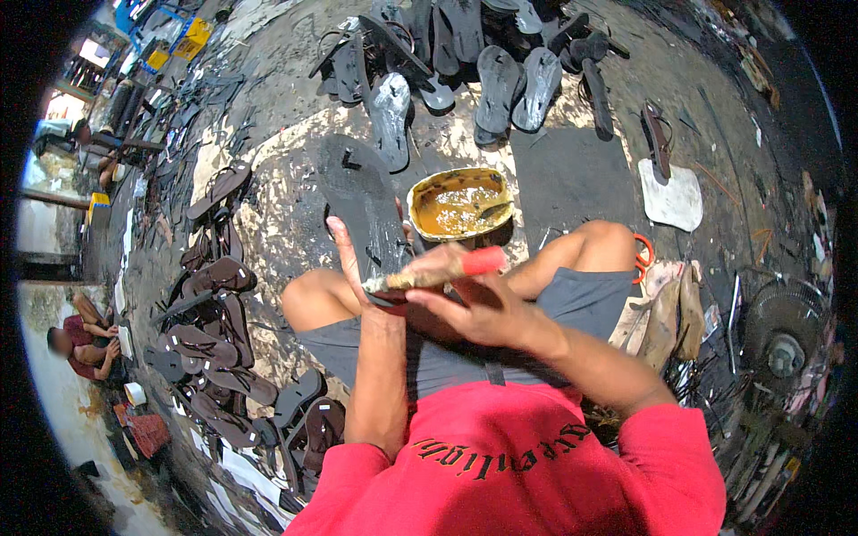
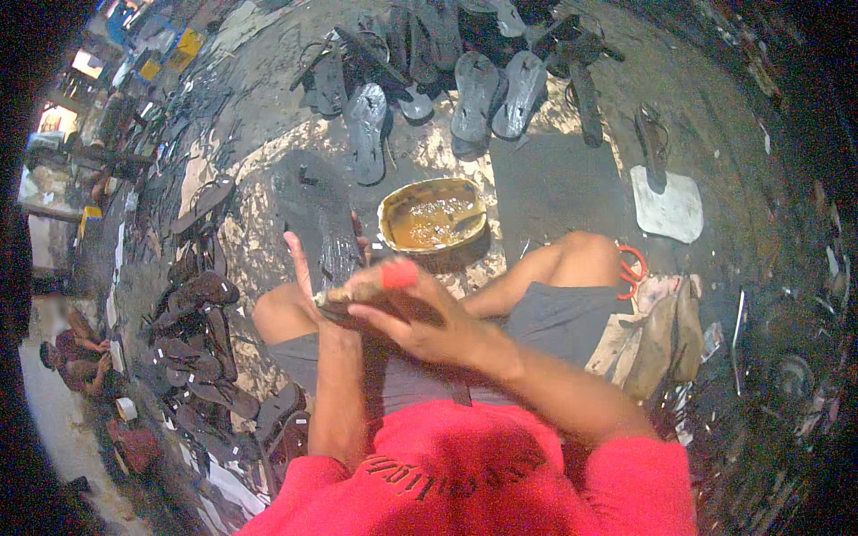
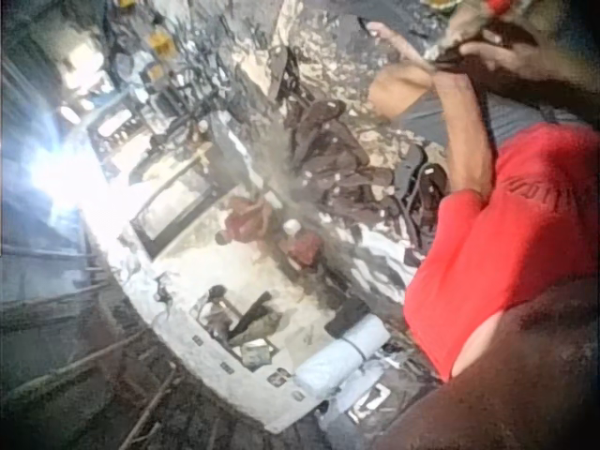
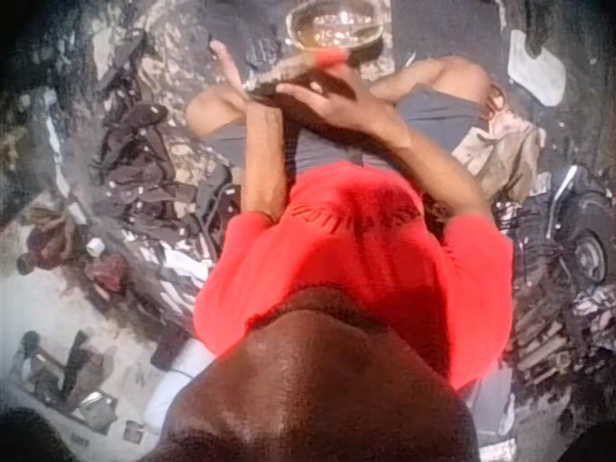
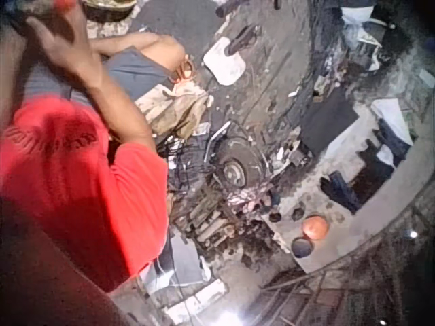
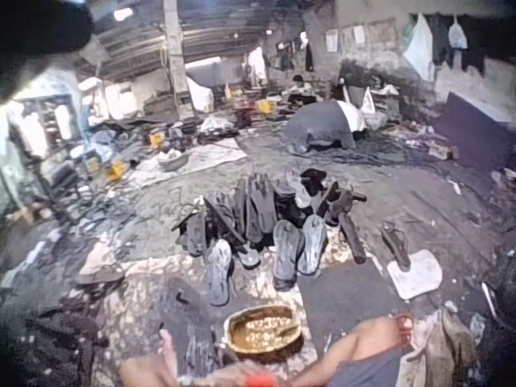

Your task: The person sits on the floor and repeatedly applies a brown adhesive to the soles of black sandals using a brush. They dip the brush into a container of glue and spread it evenly across each sandal sole, then place the treated sandals aside.

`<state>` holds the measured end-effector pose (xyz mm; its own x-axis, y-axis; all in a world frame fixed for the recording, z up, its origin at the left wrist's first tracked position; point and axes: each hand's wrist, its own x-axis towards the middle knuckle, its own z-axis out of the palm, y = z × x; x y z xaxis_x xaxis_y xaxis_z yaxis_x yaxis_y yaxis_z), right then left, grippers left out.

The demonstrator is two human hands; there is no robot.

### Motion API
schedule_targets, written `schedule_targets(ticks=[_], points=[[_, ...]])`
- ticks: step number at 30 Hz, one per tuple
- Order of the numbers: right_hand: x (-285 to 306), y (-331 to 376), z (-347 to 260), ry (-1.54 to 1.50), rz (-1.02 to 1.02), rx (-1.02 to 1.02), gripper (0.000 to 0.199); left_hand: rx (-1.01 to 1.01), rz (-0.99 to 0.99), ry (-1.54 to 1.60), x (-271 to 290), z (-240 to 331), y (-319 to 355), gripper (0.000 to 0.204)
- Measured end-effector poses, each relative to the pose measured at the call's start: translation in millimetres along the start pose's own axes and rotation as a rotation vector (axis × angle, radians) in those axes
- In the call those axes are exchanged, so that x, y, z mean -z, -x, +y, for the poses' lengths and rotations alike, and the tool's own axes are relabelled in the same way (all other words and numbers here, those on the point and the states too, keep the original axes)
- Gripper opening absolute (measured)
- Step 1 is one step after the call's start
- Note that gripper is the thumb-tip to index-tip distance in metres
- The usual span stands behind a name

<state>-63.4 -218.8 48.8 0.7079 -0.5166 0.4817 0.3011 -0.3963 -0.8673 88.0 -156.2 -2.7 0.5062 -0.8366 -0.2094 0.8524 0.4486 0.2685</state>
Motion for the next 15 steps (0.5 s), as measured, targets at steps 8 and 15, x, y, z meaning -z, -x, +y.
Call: schedule_targets(ticks=[8, 15], points=[[22.3, 0.0, 30.7, 0.220, -0.118, 0.053, 0.030, 0.330, -0.306, 0.043, -8.9, -30.3, 7.0, 0.059], [69.1, 29.4, -22.1, 0.013, 0.284, -0.234, 0.027, 0.392, 0.031, -0.659, -50.3, -53.6, -173.9, 0.103]])
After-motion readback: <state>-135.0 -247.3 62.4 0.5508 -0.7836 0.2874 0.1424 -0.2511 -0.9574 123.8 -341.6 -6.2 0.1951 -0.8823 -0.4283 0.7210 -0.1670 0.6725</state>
